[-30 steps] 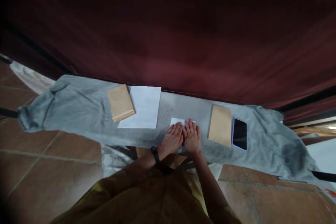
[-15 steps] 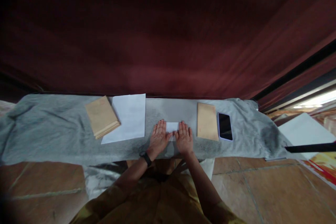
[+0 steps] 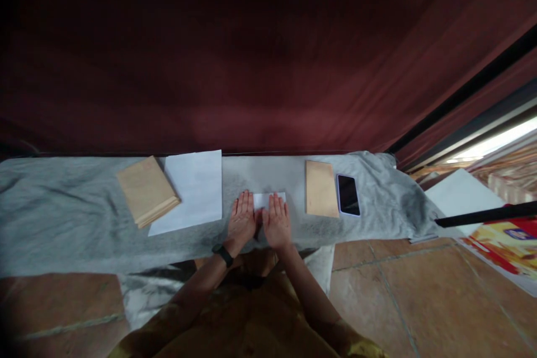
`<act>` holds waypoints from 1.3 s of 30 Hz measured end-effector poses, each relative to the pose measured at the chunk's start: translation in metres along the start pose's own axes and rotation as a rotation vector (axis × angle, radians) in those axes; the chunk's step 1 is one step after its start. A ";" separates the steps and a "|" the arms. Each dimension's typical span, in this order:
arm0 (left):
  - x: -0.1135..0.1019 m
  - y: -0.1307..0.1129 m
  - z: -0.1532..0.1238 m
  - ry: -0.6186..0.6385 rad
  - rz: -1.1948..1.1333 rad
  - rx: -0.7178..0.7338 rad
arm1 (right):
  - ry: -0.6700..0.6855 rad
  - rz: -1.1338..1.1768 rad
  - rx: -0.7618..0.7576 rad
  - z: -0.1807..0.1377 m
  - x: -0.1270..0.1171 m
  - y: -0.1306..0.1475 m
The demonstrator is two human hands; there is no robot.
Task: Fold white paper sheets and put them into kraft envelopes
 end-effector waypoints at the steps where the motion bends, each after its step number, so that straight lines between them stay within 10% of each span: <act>1: 0.000 0.000 -0.001 0.004 0.003 0.011 | 0.043 0.023 -0.040 0.001 0.005 0.012; 6: 0.001 0.001 -0.002 0.019 0.016 0.028 | 0.139 0.000 -0.109 0.003 0.018 0.035; 28: -0.019 0.010 -0.011 -0.050 0.002 -0.100 | -0.001 -0.280 -0.013 -0.004 0.000 -0.035; 39: -0.008 -0.075 -0.025 0.017 -0.168 0.207 | 0.053 -0.314 -0.093 -0.009 -0.003 -0.032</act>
Point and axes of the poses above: each hand's wrist, its own z-axis towards the middle knuckle, its own x-axis out of the palm, y = z × x, the point moved 7 cm from there along z, towards the middle knuckle
